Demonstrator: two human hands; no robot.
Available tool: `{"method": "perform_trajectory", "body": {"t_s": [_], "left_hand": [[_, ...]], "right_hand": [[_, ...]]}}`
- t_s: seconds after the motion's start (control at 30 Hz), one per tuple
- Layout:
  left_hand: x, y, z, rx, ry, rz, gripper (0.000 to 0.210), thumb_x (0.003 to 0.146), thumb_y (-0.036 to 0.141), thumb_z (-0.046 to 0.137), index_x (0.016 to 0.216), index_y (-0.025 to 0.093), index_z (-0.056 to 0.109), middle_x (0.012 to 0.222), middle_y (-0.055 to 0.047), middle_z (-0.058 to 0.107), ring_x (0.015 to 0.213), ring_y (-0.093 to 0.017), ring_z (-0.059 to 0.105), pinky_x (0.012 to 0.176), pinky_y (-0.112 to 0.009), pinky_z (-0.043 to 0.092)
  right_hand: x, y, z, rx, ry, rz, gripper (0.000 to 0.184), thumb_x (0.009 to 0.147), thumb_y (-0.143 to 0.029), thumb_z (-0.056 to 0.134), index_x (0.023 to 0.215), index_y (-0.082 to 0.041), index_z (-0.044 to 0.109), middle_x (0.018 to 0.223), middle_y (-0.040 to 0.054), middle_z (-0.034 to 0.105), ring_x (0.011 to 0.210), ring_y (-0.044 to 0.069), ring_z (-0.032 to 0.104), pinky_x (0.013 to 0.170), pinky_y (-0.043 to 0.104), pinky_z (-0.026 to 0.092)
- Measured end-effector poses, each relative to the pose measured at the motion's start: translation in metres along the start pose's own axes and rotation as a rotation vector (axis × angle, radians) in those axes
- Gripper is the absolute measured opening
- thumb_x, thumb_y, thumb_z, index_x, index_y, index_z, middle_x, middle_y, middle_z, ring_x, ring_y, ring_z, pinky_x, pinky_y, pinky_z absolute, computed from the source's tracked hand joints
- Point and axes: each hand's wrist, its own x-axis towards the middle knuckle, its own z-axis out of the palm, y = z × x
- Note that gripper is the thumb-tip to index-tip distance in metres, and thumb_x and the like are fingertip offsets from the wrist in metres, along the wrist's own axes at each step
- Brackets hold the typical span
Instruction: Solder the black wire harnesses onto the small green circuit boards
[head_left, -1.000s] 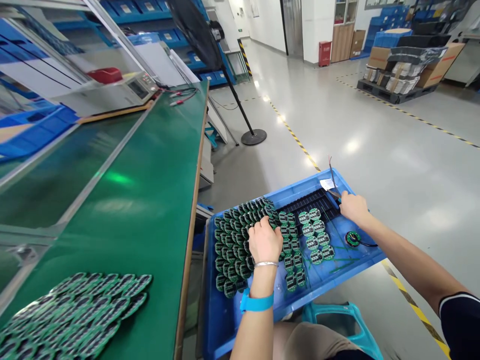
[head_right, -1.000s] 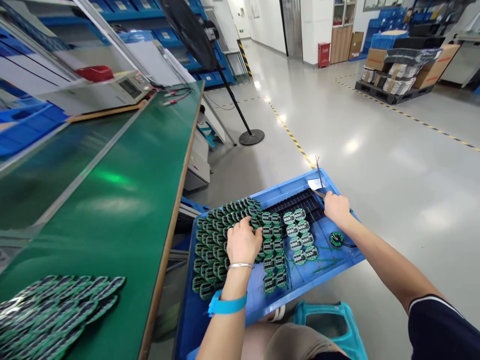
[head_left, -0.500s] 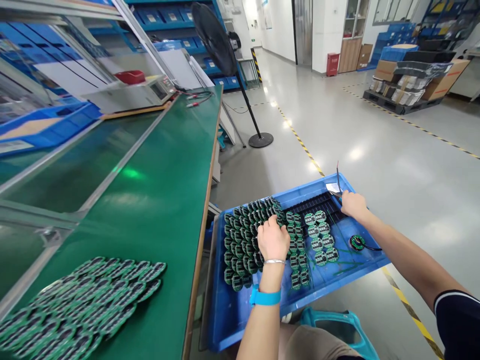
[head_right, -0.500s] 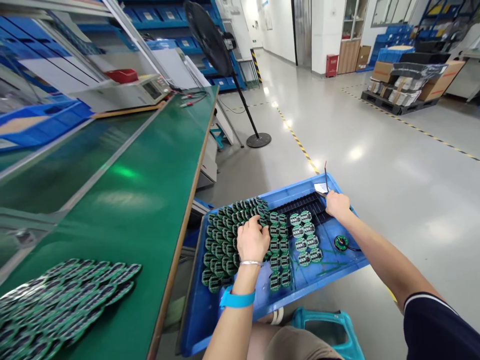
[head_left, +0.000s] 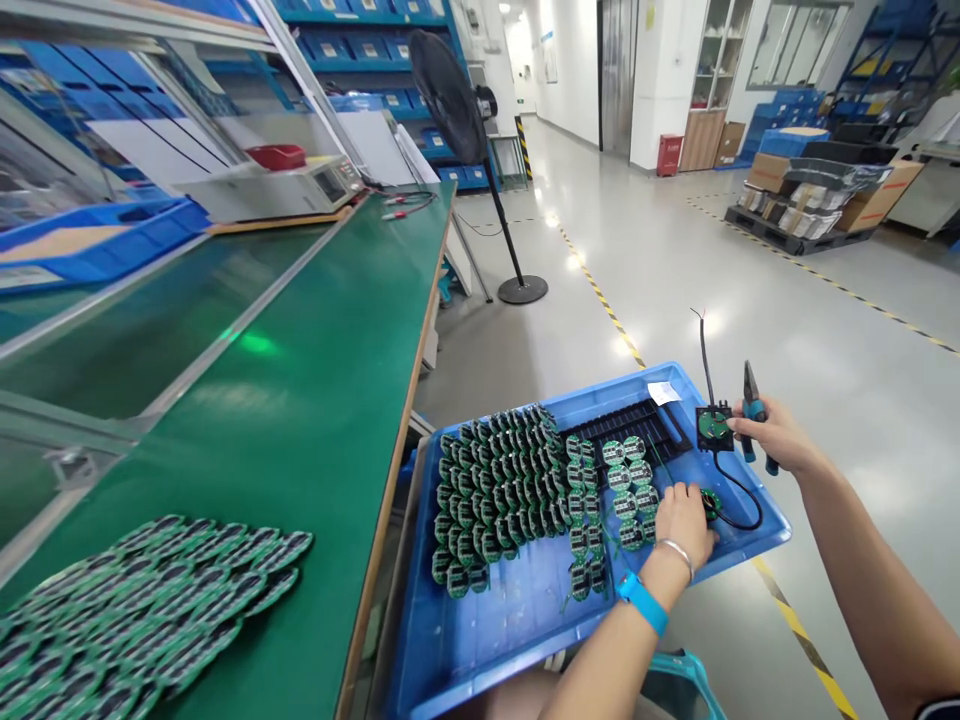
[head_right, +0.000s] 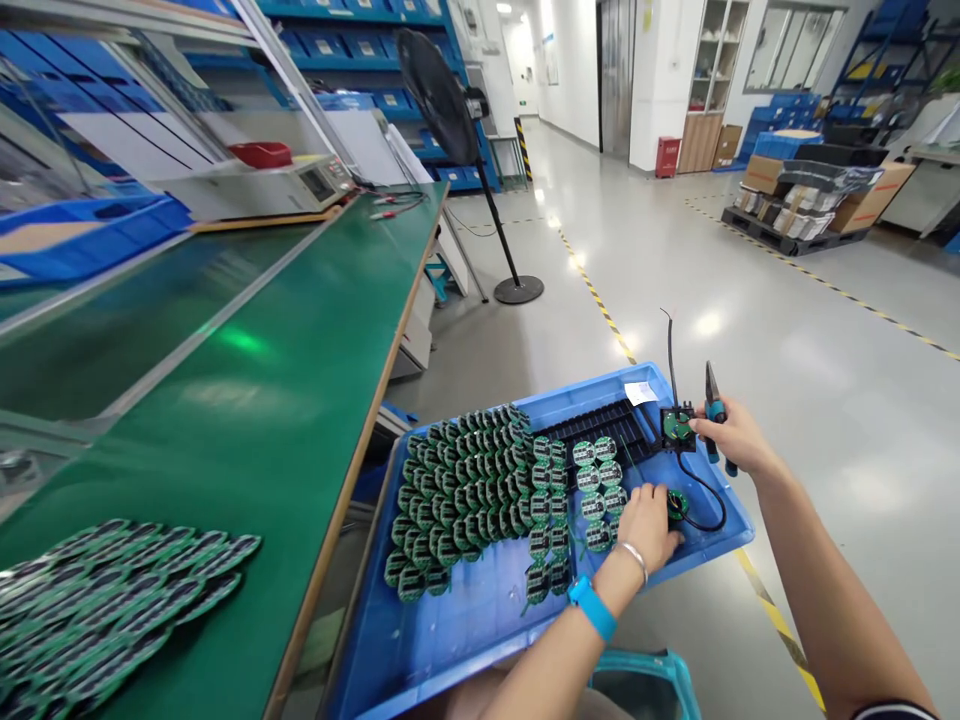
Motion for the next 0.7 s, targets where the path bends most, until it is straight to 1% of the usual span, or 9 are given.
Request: {"method": "perform_trajectory", "body": {"t_s": [0.07, 0.13, 0.23, 0.3, 0.43, 0.57, 0.7], "left_hand": [[0.006, -0.007, 0.002, 0.01, -0.016, 0.0, 0.052, 0.067, 0.033, 0.072, 0.112, 0.011, 0.057, 0.109, -0.017, 0.057, 0.104, -0.031, 0.051, 0.092, -0.042, 0.042], [0.006, -0.014, -0.001, 0.011, -0.026, 0.016, 0.048, 0.069, 0.035, 0.07, 0.11, 0.014, 0.058, 0.108, -0.013, 0.059, 0.104, -0.028, 0.051, 0.095, -0.04, 0.04], [-0.002, -0.022, -0.009, 0.002, -0.003, 0.007, 0.049, 0.069, 0.035, 0.071, 0.112, 0.016, 0.056, 0.108, -0.009, 0.06, 0.102, -0.026, 0.052, 0.097, -0.038, 0.038], [-0.008, -0.026, -0.013, -0.01, 0.022, -0.016, 0.05, 0.069, 0.035, 0.072, 0.114, 0.018, 0.056, 0.106, -0.007, 0.062, 0.101, -0.025, 0.052, 0.095, -0.038, 0.04], [-0.015, -0.03, -0.016, -0.051, 0.057, -0.023, 0.05, 0.065, 0.033, 0.075, 0.11, 0.019, 0.059, 0.103, -0.007, 0.064, 0.098, -0.026, 0.053, 0.091, -0.039, 0.042], [-0.019, -0.031, -0.021, -0.124, 0.108, 0.008, 0.054, 0.066, 0.034, 0.076, 0.114, 0.022, 0.057, 0.108, -0.004, 0.064, 0.099, -0.023, 0.052, 0.092, -0.037, 0.042], [-0.026, -0.034, -0.027, -0.185, 0.162, -0.01, 0.055, 0.066, 0.032, 0.075, 0.116, 0.021, 0.056, 0.111, -0.003, 0.064, 0.101, -0.023, 0.052, 0.091, -0.036, 0.043]], "right_hand": [[-0.004, 0.002, 0.001, 0.108, 0.01, -0.024, 0.026, 0.07, -0.036, 0.06, 0.085, -0.018, 0.048, 0.068, -0.0014, 0.054, 0.062, 0.012, 0.055, 0.06, 0.025, 0.046], [-0.004, 0.003, 0.003, 0.188, 0.023, -0.038, 0.029, 0.067, -0.038, 0.063, 0.084, -0.018, 0.049, 0.068, -0.0012, 0.054, 0.062, 0.012, 0.054, 0.061, 0.026, 0.046], [-0.003, 0.002, 0.006, 0.267, 0.017, -0.048, 0.03, 0.066, -0.038, 0.066, 0.082, -0.018, 0.051, 0.068, -0.0012, 0.055, 0.062, 0.012, 0.054, 0.061, 0.025, 0.045], [-0.002, 0.002, 0.008, 0.305, -0.003, -0.052, 0.029, 0.065, -0.037, 0.067, 0.082, -0.018, 0.052, 0.067, -0.0016, 0.055, 0.062, 0.012, 0.054, 0.06, 0.025, 0.045], [0.0, 0.003, 0.016, 0.361, -0.03, -0.052, 0.03, 0.065, -0.037, 0.069, 0.082, -0.018, 0.053, 0.065, -0.0024, 0.055, 0.06, 0.011, 0.054, 0.058, 0.024, 0.044], [0.0, 0.004, 0.022, 0.379, -0.044, -0.048, 0.032, 0.064, -0.038, 0.071, 0.08, -0.017, 0.053, 0.064, -0.0025, 0.056, 0.059, 0.011, 0.053, 0.057, 0.023, 0.044], [-0.002, 0.002, 0.026, 0.373, -0.08, -0.059, 0.033, 0.067, -0.04, 0.068, 0.082, -0.018, 0.051, 0.065, -0.003, 0.055, 0.059, 0.011, 0.053, 0.057, 0.023, 0.044]]}}
